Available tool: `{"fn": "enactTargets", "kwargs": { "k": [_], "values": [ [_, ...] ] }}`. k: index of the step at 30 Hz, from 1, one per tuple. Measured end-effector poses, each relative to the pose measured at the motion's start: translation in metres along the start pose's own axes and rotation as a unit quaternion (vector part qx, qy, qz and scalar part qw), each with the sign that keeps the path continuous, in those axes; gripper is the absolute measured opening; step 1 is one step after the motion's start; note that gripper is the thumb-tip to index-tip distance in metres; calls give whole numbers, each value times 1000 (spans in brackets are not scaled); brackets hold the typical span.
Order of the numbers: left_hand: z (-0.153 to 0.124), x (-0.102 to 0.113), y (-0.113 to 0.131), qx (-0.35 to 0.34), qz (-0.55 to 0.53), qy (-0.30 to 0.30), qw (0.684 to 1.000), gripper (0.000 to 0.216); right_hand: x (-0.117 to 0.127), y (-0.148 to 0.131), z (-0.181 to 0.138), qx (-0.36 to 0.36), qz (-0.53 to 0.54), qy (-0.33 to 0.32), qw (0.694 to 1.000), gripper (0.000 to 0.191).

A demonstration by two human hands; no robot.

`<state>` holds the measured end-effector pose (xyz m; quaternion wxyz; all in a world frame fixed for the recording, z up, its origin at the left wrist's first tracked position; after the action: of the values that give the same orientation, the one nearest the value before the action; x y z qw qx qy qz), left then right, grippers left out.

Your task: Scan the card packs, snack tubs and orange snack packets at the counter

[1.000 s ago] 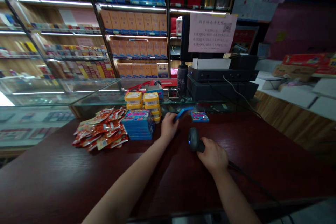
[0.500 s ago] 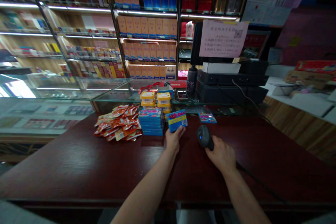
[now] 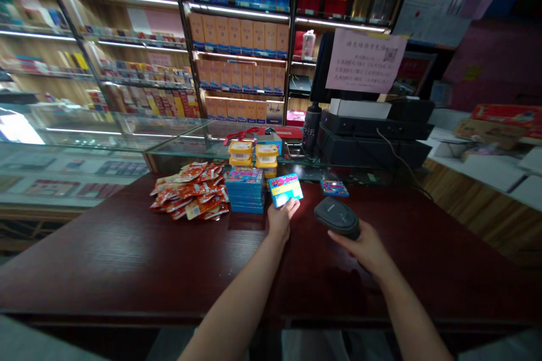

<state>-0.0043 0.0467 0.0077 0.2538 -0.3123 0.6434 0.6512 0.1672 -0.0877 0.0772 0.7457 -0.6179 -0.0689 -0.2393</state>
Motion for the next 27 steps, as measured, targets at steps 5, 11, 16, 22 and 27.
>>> {"fn": "enactTargets", "kwargs": {
  "k": [5,11,16,22,27],
  "values": [
    [-2,-1,1,-6,1,-4,1000,43,2,-3,0,12,-22,13,1000,41],
    [-4,0,1,-2,-2,-8,1000,45,1,2,8,35,-79,17,996,38],
    [-4,-1,3,-9,-1,-11,1000,46,-1,6,17,-22,-320,46,946,33],
    [-4,-2,4,-13,4,-15,1000,43,-24,-1,20,18,-439,38,898,29],
    [-9,-7,6,-27,23,-24,999,45,-28,7,17,41,-444,35,894,35]
  ]
}}
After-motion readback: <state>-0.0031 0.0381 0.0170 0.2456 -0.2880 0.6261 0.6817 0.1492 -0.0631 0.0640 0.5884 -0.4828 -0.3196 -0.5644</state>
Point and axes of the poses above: each hand's wrist, its own z-axis towards the middle knuckle, its own x-axis out of the back of the hand, y = z × x, the point moved 6 cm from there along z, towards the middle knuckle, and after that the axes turned 1 degree about x, right-handed, at the moved point
